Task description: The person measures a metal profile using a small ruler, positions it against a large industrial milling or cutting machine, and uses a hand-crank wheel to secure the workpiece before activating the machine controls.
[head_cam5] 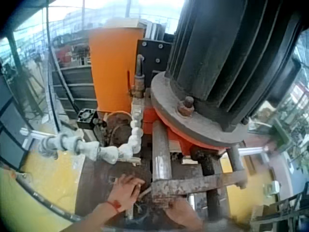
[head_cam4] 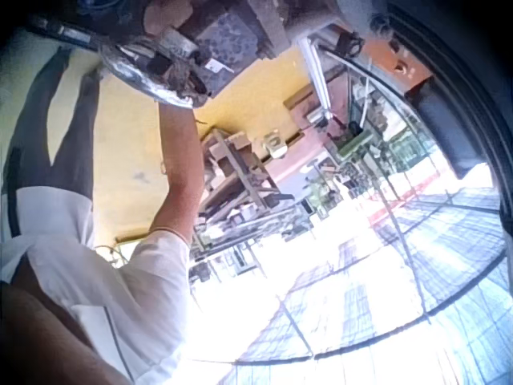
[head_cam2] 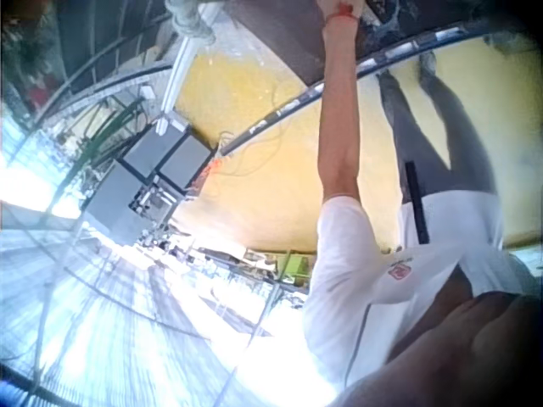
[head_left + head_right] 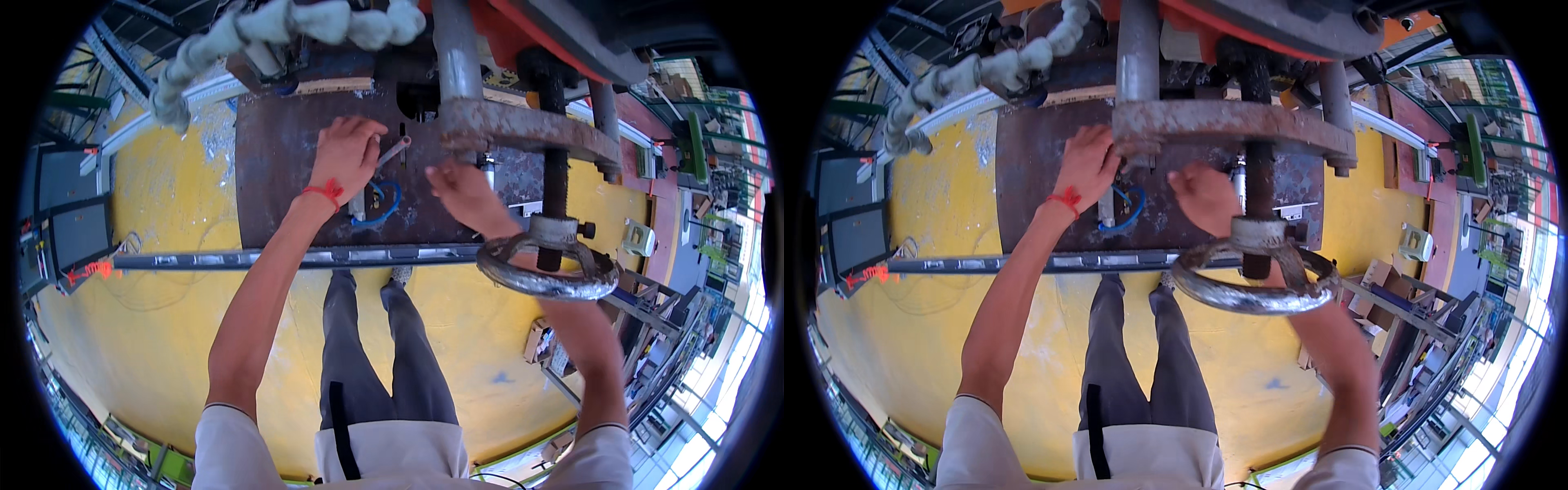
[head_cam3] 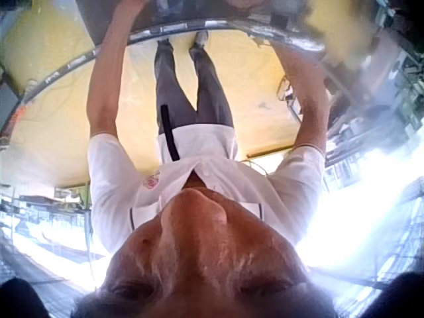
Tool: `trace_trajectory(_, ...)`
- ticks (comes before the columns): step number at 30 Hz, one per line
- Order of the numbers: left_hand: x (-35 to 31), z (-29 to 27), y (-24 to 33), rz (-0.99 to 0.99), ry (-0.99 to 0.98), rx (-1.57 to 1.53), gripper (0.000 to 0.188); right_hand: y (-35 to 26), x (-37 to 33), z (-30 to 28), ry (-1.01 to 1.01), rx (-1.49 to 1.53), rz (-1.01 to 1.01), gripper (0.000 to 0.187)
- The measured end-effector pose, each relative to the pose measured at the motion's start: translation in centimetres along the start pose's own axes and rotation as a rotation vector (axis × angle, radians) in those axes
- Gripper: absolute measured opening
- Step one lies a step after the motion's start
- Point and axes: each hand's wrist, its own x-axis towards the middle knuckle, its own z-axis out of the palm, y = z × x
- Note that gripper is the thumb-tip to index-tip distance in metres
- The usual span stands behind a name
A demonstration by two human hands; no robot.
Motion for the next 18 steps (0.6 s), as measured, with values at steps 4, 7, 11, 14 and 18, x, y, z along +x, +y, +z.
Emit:
trace_trajectory(4, 4.9, 2.5, -0.4, 0.050, -0.223, 0.090, 0.027, -2.1, 3.1, 4.3, 0.125, 0.014, 0.227, 0.057)
trace_trajectory(7, 6.4, 2.8, -0.6, 0.059, -0.400, 0.167, 0.035, -4.1, 2.7, 6.5, 0.275, 0.063, 0.277, 0.061)
trace_trajectory(11, 6.9, 3.0, -1.1, 0.073, -0.553, 0.217, 0.029, -4.8, 3.3, 6.3, 0.264, -0.075, 0.281, 0.063)
trace_trajectory(14, 6.3, 3.8, -3.3, 0.105, -0.467, 0.102, 0.034, -5.7, 3.4, 6.1, 0.254, -0.117, 0.139, 0.061)
trace_trajectory(18, 6.3, 3.4, -1.5, 0.065, -0.502, 0.119, 0.045, -2.6, 2.7, 6.7, 0.309, -0.444, -0.061, 0.050)
